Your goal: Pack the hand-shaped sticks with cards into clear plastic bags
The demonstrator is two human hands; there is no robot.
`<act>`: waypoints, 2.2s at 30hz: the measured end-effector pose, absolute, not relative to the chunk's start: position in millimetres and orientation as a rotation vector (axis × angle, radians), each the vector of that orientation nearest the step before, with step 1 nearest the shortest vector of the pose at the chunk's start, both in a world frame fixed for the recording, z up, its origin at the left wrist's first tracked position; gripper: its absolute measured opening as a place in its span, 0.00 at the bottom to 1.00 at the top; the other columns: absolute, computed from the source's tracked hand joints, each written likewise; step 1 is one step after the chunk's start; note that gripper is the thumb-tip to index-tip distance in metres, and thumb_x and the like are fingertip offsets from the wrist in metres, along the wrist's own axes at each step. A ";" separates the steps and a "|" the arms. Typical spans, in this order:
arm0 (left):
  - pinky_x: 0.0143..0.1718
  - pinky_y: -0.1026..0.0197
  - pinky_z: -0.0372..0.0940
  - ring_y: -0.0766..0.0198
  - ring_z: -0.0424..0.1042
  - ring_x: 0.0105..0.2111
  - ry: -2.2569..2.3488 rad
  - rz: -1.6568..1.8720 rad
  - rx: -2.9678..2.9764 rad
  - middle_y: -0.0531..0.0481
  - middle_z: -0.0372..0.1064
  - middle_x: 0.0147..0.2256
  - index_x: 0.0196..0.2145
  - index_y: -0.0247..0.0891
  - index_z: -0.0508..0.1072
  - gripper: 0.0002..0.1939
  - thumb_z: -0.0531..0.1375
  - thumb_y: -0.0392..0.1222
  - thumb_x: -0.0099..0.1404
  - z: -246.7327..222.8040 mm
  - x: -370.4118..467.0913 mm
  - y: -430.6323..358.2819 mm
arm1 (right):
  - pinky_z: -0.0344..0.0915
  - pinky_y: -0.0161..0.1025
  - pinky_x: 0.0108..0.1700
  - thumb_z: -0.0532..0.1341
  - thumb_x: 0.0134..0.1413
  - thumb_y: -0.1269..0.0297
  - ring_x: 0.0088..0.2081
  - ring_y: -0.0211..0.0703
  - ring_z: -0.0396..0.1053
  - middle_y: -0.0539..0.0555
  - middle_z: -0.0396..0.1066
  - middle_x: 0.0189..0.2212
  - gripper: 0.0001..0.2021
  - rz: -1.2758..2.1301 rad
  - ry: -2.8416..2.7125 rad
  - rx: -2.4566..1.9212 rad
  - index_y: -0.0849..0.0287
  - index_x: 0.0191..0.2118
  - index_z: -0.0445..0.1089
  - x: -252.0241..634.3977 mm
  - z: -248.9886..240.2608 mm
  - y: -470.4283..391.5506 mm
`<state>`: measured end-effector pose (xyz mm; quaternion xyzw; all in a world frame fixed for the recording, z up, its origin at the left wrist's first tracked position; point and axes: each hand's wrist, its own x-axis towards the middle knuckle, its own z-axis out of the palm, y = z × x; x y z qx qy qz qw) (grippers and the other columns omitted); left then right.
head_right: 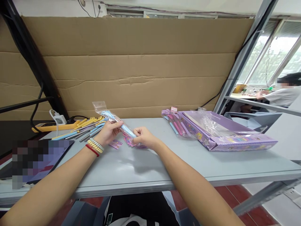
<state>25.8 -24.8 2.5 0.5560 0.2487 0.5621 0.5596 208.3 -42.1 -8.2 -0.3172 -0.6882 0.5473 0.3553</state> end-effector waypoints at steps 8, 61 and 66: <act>0.25 0.64 0.64 0.67 0.67 0.22 0.660 1.300 1.313 0.50 0.68 0.22 0.23 0.33 0.71 0.12 0.66 0.44 0.49 3.4 26.1 -24.4 | 0.40 0.33 0.23 0.60 0.29 0.71 0.18 0.29 0.42 0.41 0.41 0.14 0.20 1.361 -1.766 -0.817 0.57 0.17 0.41 208.7 -12.2 -37.2; 0.20 0.65 0.62 0.69 0.66 0.19 0.524 1.680 0.794 0.55 0.67 0.21 0.25 0.37 0.68 0.10 0.64 0.44 0.52 19.0 10.1 -13.2 | 0.40 0.33 0.24 0.56 0.39 0.64 0.21 0.32 0.40 0.43 0.45 0.15 0.14 0.185 -2.304 -1.099 0.58 0.18 0.46 210.5 -14.4 -38.8; 0.20 0.66 0.61 0.70 0.65 0.18 0.525 1.713 0.806 0.56 0.66 0.20 0.23 0.36 0.67 0.09 0.65 0.39 0.50 19.5 8.3 -12.3 | 0.39 0.34 0.24 0.57 0.42 0.60 0.21 0.32 0.39 0.43 0.44 0.15 0.16 0.209 -2.343 -1.067 0.58 0.18 0.46 211.0 -15.6 -38.2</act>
